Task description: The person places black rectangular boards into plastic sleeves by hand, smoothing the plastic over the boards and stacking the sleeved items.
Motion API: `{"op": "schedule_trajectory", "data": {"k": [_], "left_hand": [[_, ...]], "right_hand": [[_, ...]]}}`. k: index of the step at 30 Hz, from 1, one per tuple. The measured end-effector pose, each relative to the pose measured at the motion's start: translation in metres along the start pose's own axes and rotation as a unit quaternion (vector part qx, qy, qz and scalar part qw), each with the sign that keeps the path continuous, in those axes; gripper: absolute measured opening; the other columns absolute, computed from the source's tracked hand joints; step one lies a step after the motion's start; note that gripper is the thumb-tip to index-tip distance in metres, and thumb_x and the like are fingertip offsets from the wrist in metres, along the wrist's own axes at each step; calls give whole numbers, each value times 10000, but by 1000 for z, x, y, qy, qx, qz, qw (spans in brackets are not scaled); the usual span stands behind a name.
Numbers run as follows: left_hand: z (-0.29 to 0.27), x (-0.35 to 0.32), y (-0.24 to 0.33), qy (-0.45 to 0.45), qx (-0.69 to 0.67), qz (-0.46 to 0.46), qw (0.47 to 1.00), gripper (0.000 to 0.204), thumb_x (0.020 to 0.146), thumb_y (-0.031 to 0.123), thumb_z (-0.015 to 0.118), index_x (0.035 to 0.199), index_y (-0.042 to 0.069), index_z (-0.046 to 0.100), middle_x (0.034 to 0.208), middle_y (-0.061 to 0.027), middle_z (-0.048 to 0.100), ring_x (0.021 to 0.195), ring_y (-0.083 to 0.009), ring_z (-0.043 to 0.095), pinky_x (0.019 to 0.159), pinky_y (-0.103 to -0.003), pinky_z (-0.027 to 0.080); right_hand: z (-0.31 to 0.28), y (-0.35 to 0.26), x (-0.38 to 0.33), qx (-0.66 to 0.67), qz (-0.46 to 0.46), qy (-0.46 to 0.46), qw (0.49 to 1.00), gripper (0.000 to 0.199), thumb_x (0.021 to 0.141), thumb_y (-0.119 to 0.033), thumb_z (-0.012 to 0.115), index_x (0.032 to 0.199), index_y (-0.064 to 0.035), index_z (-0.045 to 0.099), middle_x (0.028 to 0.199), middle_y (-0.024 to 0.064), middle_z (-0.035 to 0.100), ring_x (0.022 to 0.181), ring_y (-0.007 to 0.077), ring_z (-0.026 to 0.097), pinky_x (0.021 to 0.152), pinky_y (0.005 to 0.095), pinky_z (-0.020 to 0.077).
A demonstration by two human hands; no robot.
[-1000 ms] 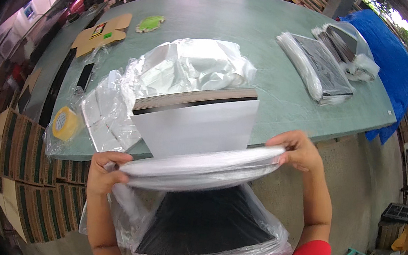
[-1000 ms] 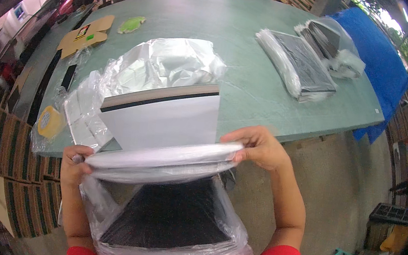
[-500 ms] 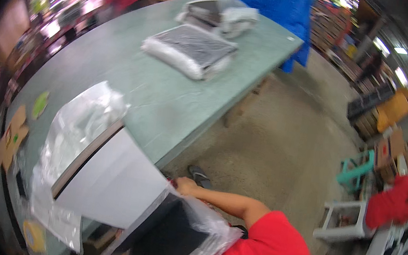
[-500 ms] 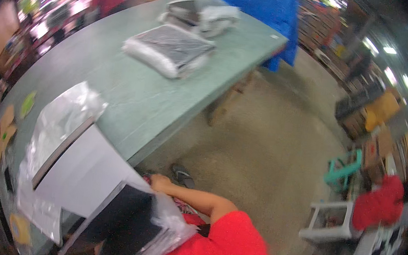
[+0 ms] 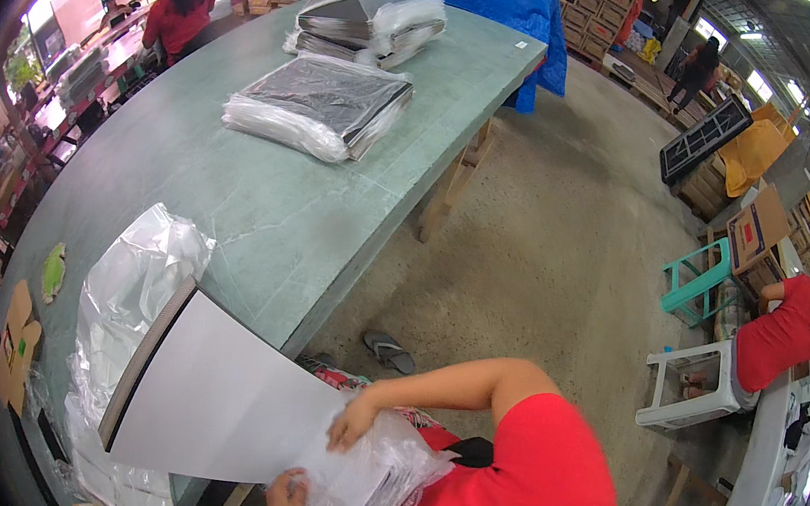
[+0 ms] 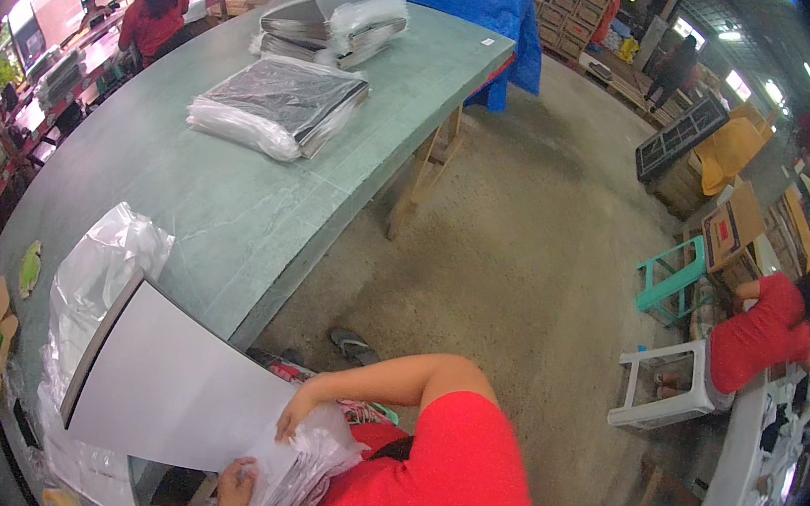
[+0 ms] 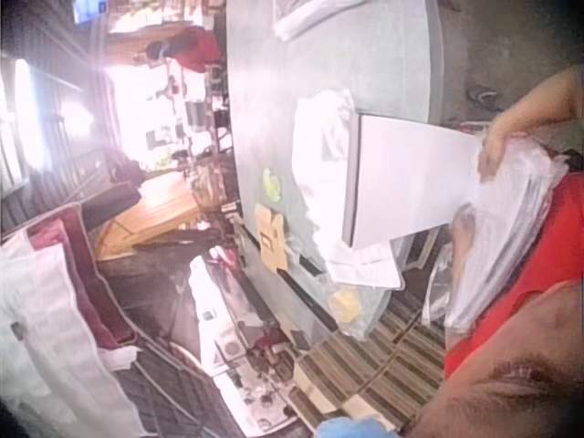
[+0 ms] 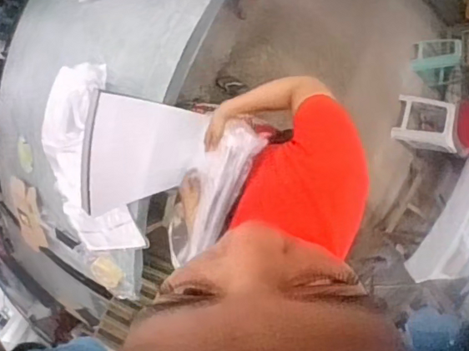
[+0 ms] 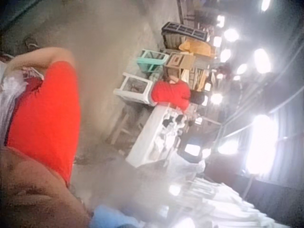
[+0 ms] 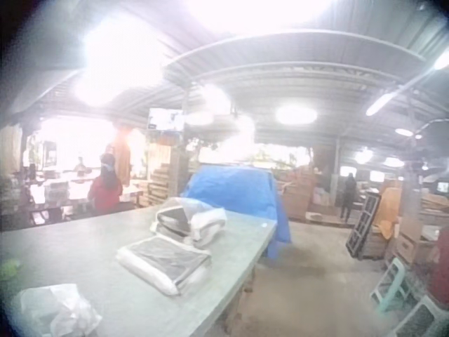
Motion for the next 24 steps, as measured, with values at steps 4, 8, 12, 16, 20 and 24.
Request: {"op": "schedule_trajectory", "data": {"k": [4,8,12,16,20,24], "left_hand": [[-66,10,12,129,-43,-22,991,211,790,161,520,693,-26,523,561,-121,492,513,-175,460,498,-306,374],[-146,63,143,169,-239,76,953,292,851,242,461,1013,5,514,911,-64,497,840,-140,466,747,-250,366],[-183,36,155,215,-347,99,908,334,842,246,487,1085,16,469,912,-43,499,847,-111,464,768,-248,362],[-168,14,106,236,-440,-63,864,175,797,152,563,926,36,537,705,28,499,583,-42,438,526,-180,364],[-191,2,103,307,-428,-54,848,91,775,128,590,787,48,548,619,49,471,463,-13,344,383,-169,269],[-186,6,105,291,-297,-27,909,125,761,147,603,771,45,533,591,45,448,468,-14,359,411,-154,292]], "right_hand": [[-34,-49,40,-111,201,-40,972,487,811,-429,467,1043,-6,536,971,177,566,900,264,515,802,356,384],[-73,-174,41,-72,66,164,982,410,785,-390,531,905,-1,575,807,98,592,771,162,535,709,295,417],[-95,-236,12,149,-125,318,928,262,750,-249,614,851,-10,580,789,7,577,757,78,510,686,246,413],[-86,-216,7,155,-78,317,932,244,710,-180,657,868,-10,579,797,7,581,760,80,515,684,257,420],[-75,-178,-7,90,-11,236,967,258,675,-144,685,859,1,579,790,25,591,749,85,532,690,249,427],[-85,-192,-15,139,-63,290,945,252,679,-163,686,808,25,577,758,32,594,715,76,537,671,220,429]]}}
Point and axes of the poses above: each hand's wrist, its own x-axis towards the middle knuckle, its own z-axis out of the palm, y = z × x, the point moved 6 cm from there along x, towards the middle knuckle
